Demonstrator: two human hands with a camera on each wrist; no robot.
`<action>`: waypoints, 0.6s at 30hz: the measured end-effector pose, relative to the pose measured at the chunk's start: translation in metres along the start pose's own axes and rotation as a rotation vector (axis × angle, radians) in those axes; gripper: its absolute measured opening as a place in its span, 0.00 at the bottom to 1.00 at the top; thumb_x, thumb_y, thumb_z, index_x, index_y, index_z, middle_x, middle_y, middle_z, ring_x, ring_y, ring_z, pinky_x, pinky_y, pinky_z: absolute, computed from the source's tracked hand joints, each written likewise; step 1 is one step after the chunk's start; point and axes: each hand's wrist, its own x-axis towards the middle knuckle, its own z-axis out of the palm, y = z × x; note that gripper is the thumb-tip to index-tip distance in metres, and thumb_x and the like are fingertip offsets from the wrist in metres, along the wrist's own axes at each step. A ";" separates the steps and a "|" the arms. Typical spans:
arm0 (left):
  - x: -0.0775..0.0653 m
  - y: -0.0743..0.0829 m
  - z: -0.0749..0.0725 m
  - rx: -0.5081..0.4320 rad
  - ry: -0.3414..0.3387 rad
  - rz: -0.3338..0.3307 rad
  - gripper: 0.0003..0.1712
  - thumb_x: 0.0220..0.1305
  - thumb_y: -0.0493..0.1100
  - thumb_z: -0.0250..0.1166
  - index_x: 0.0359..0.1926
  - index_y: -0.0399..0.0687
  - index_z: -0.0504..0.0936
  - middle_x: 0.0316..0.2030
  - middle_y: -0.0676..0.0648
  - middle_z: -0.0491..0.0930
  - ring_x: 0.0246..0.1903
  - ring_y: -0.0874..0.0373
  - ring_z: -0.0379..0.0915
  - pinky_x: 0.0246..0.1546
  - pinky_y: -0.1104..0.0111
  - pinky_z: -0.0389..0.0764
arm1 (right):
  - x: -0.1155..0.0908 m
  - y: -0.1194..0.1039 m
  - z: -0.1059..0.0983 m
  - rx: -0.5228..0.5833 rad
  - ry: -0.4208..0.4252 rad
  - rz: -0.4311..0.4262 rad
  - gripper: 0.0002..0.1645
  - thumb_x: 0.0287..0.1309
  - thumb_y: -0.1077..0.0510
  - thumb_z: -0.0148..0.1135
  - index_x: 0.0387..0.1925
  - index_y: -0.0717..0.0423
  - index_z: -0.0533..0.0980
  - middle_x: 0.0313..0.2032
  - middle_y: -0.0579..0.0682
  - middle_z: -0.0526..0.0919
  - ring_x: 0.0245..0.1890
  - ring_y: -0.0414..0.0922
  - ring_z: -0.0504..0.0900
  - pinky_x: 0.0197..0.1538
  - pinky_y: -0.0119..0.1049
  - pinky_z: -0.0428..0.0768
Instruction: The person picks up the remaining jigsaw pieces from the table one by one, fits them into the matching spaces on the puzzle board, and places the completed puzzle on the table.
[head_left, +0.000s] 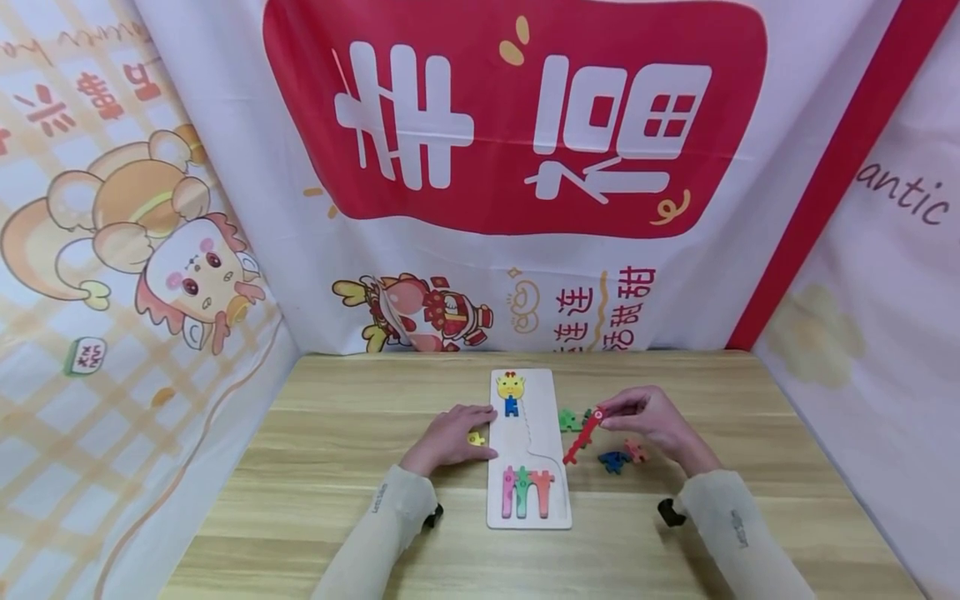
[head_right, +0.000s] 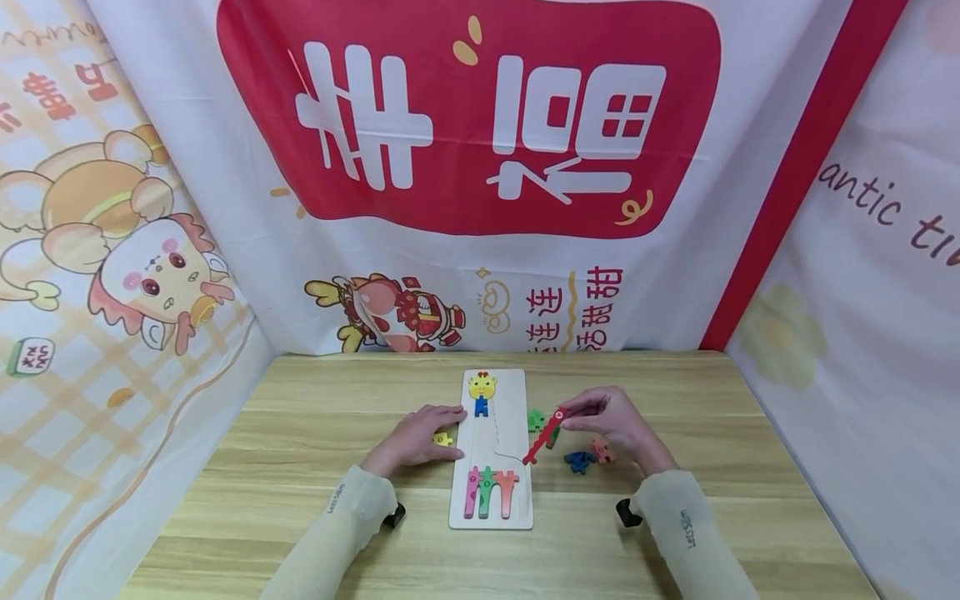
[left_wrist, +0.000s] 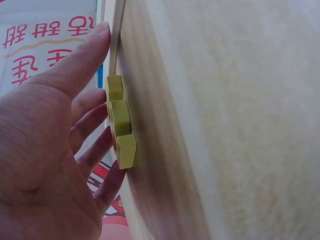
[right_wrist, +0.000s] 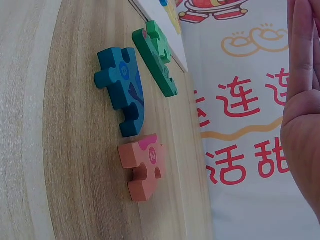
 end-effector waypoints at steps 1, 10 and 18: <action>0.000 0.000 0.000 0.000 0.000 -0.002 0.46 0.61 0.69 0.70 0.76 0.65 0.68 0.77 0.56 0.65 0.77 0.49 0.58 0.76 0.44 0.60 | 0.000 0.000 0.000 0.008 -0.001 -0.006 0.24 0.53 0.57 0.80 0.49 0.65 0.85 0.39 0.50 0.91 0.37 0.44 0.88 0.45 0.45 0.89; 0.001 -0.002 0.001 0.009 0.002 -0.006 0.46 0.61 0.69 0.70 0.76 0.65 0.68 0.77 0.56 0.65 0.77 0.50 0.58 0.77 0.44 0.59 | 0.000 -0.001 0.001 0.039 -0.011 -0.023 0.23 0.52 0.57 0.80 0.48 0.66 0.85 0.37 0.48 0.91 0.36 0.44 0.88 0.42 0.41 0.89; 0.001 -0.001 0.002 0.012 0.005 -0.001 0.46 0.61 0.70 0.69 0.77 0.65 0.68 0.77 0.56 0.65 0.77 0.50 0.58 0.76 0.44 0.59 | 0.001 0.003 0.000 0.027 -0.008 -0.022 0.23 0.53 0.57 0.80 0.48 0.66 0.85 0.37 0.49 0.91 0.35 0.44 0.87 0.41 0.38 0.88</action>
